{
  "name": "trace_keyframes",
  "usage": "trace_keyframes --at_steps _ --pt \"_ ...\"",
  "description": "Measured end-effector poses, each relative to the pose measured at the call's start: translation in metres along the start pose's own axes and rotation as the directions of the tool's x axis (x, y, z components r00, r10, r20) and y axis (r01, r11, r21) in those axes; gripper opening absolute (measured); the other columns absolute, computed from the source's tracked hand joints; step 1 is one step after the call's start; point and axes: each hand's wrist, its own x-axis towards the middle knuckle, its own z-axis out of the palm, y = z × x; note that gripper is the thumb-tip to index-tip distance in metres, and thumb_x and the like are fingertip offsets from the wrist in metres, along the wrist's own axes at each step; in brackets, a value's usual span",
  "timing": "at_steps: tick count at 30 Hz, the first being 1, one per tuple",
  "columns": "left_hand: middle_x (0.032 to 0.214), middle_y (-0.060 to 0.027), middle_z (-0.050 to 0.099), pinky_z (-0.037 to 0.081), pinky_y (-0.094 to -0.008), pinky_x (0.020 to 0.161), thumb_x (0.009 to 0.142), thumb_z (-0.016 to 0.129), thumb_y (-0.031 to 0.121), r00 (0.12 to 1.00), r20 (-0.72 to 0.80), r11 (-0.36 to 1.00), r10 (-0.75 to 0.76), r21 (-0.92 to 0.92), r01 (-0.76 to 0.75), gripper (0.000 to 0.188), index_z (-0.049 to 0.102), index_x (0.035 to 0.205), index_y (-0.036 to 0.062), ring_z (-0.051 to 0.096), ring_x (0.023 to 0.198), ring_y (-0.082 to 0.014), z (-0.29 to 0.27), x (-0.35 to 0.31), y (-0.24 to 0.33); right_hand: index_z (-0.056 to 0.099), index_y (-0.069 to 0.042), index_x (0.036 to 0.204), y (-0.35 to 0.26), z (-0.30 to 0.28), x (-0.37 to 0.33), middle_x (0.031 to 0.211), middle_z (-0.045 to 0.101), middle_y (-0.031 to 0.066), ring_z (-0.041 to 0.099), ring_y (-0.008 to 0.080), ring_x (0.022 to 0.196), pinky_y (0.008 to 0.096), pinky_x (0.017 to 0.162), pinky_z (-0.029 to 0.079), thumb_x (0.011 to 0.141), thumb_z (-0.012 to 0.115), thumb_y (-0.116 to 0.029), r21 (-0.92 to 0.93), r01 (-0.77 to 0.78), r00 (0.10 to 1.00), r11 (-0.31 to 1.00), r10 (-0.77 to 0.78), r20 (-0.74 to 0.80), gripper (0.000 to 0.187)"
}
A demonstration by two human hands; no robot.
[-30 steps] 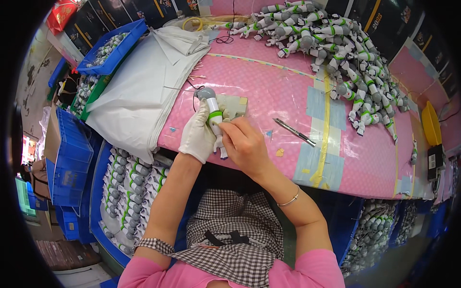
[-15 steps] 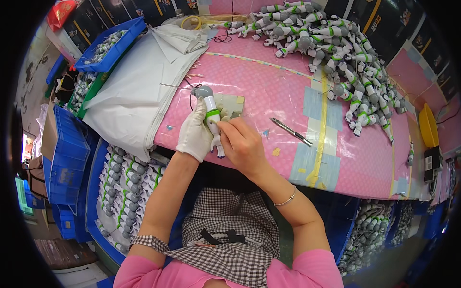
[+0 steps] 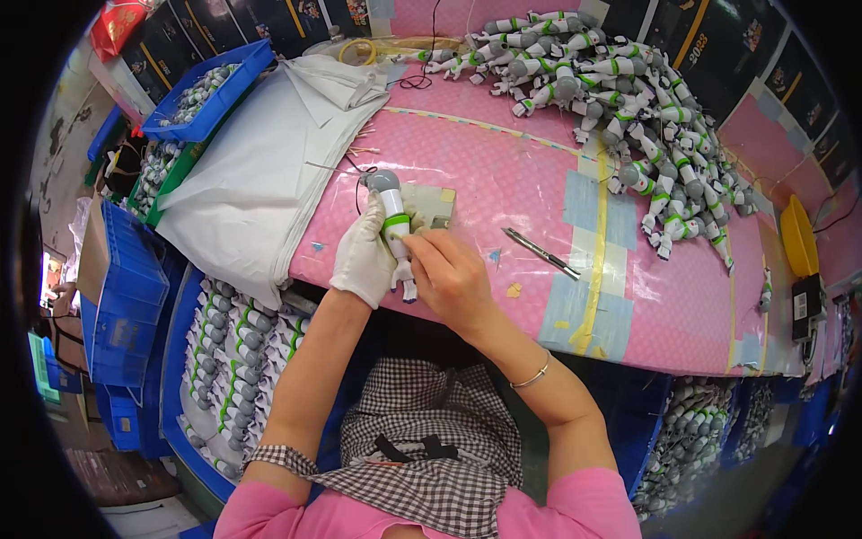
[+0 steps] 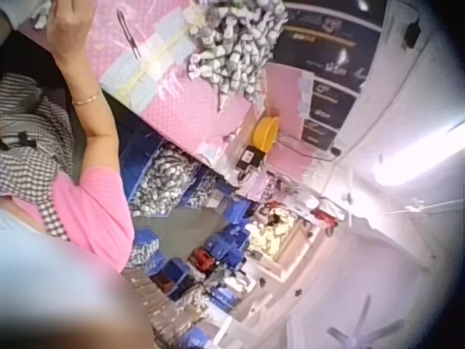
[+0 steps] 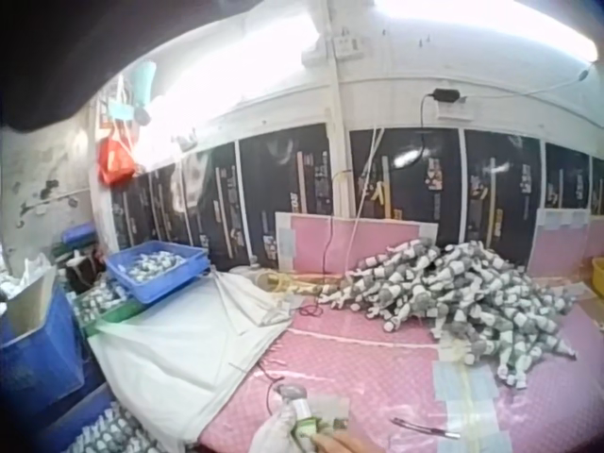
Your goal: Applying seals or components to the necks of plastic tubes and organizing them into a crate.
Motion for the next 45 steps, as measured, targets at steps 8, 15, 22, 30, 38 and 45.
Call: trace_keyframes --at_steps 8,15,22,30,38,45 --pt "0.096 -0.0088 0.06 0.055 -0.0307 0.07 0.102 0.037 0.033 1.0 0.027 0.999 -0.011 0.042 0.01 0.036 0.05 0.116 0.0026 0.062 0.082 -0.0188 -0.003 0.003 0.005 0.066 -0.001 0.093 0.005 0.004 0.004 0.084 0.061 0.0107 0.062 0.0251 0.069 0.033 0.057 0.05 0.073 0.066 0.006 -0.013 0.039 0.999 0.999 -0.039 -0.008 0.022" --pt "0.096 -0.0073 0.06 0.054 -0.0284 0.07 0.102 0.037 0.03 0.999 0.04 0.999 0.002 0.049 -0.004 0.034 0.052 0.115 0.0034 0.061 0.081 -0.0168 -0.008 0.005 -0.001 0.066 0.0 0.091 0.004 0.003 0.002 0.083 0.062 0.0109 0.061 0.0245 0.067 0.0322 0.056 0.05 0.073 0.067 0.006 -0.017 0.015 1.0 1.0 -0.015 -0.018 0.019" --pt "0.095 -0.008 0.06 0.053 -0.028 0.073 0.102 0.038 0.03 0.998 0.041 0.995 0.043 0.09 -0.047 0.032 0.052 0.113 0.0034 0.061 0.082 -0.0178 -0.006 0.005 0.001 0.066 -0.001 0.091 0.006 0.007 0.007 0.081 0.062 0.01 0.061 0.0226 0.062 0.031 0.052 0.048 0.073 0.067 0.007 0.022 -0.029 0.997 0.999 0.03 -0.067 0.019" --pt "0.091 -0.0093 0.06 0.053 -0.0319 0.074 0.101 0.038 0.034 1.0 0.017 1.0 -0.002 0.031 0.001 0.036 0.052 0.109 0.0021 0.061 0.08 -0.0201 -0.002 -0.001 0.0 0.066 -0.001 0.089 -0.002 0.005 0.004 0.081 0.061 0.009 0.06 0.0208 0.06 0.0299 0.051 0.048 0.072 0.068 0.007 0.03 -0.045 0.997 0.999 0.047 -0.061 0.019" --pt "0.092 -0.0086 0.061 0.054 -0.0305 0.069 0.101 0.037 0.035 1.0 -0.02 1.0 -0.012 0.024 0.012 0.036 0.052 0.111 0.0036 0.061 0.079 -0.0184 -0.003 0.001 0.001 0.066 0.0 0.091 -0.002 0.008 0.005 0.081 0.061 0.0094 0.059 0.0216 0.06 0.0304 0.051 0.047 0.072 0.067 0.008 0.022 -0.027 0.998 0.999 0.029 -0.057 0.02" --pt "0.095 -0.0095 0.061 0.053 -0.032 0.07 0.101 0.035 0.04 0.999 0.019 0.994 0.032 0.107 -0.034 0.042 0.053 0.113 0.0034 0.062 0.08 -0.0199 -0.005 0.003 -0.002 0.064 -0.001 0.091 0.001 0.0 0.007 0.081 0.061 0.0104 0.061 0.0279 0.067 0.0352 0.059 0.049 0.073 0.066 0.003 -0.018 -0.027 0.999 0.999 0.027 0.021 0.019"
